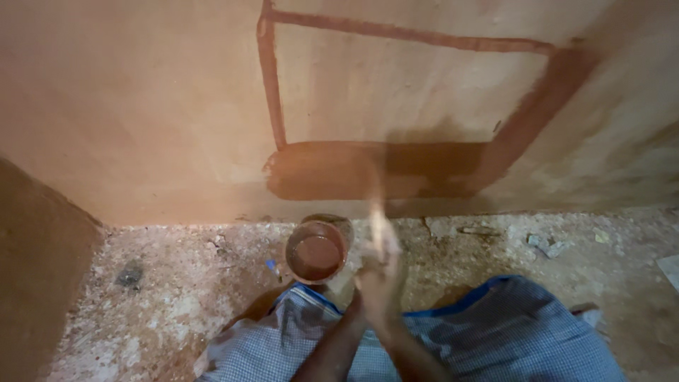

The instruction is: The person paints a rectangular outline on a wall using a brush and a small container of reddish-brown paint. They repeatedly dip the brush into the container and apply paint along the marked lines.

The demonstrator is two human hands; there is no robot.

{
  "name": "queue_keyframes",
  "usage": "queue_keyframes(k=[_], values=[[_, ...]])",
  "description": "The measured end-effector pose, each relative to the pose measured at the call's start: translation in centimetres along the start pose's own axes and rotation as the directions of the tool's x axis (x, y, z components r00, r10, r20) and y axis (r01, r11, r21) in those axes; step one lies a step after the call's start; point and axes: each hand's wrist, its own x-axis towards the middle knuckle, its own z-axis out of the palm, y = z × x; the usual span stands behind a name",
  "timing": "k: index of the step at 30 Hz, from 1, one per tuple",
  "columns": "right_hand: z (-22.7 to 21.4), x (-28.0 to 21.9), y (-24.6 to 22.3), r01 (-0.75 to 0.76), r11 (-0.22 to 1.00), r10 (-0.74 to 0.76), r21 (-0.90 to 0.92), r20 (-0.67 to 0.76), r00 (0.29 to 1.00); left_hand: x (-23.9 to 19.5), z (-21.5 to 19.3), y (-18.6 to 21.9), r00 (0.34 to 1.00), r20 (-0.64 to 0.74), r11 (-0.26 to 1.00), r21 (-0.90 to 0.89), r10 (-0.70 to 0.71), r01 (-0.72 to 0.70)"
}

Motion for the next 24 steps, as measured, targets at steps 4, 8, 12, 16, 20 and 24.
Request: queue_keyframes(k=[4,8,12,16,20,24], values=[[-0.2,0.7,1.3,0.046,0.997,-0.058,-0.068,-0.197,0.979,-0.3,0.7,1.4,0.988,-0.151,0.952,0.305,0.027,0.021],[3.3,0.6,1.2,-0.031,0.998,0.035,-0.049,0.079,0.996,-1.2,1.5,5.4,0.982,-0.113,0.742,0.670,0.154,-0.039],[4.6,-0.1,0.5,0.035,0.994,-0.070,0.105,0.356,0.932,-1.9,1.9,8.3,0.980,-0.052,0.677,0.730,0.193,-0.094],[1.9,1.8,2.2,0.028,0.999,-0.034,0.025,0.307,0.951,-1.7,1.2,9.6,0.980,-0.052,0.700,0.707,0.190,-0.098],[-6.2,4.6,4.8,-0.050,0.999,0.048,-0.019,-0.094,0.994,-1.5,1.9,11.6,0.995,0.033,0.656,0.750,0.096,-0.088],[-13.8,6.0,7.7,0.093,0.986,-0.037,0.141,-0.358,0.933,-1.8,3.4,13.4,0.999,0.001,0.653,0.757,0.038,-0.026]])
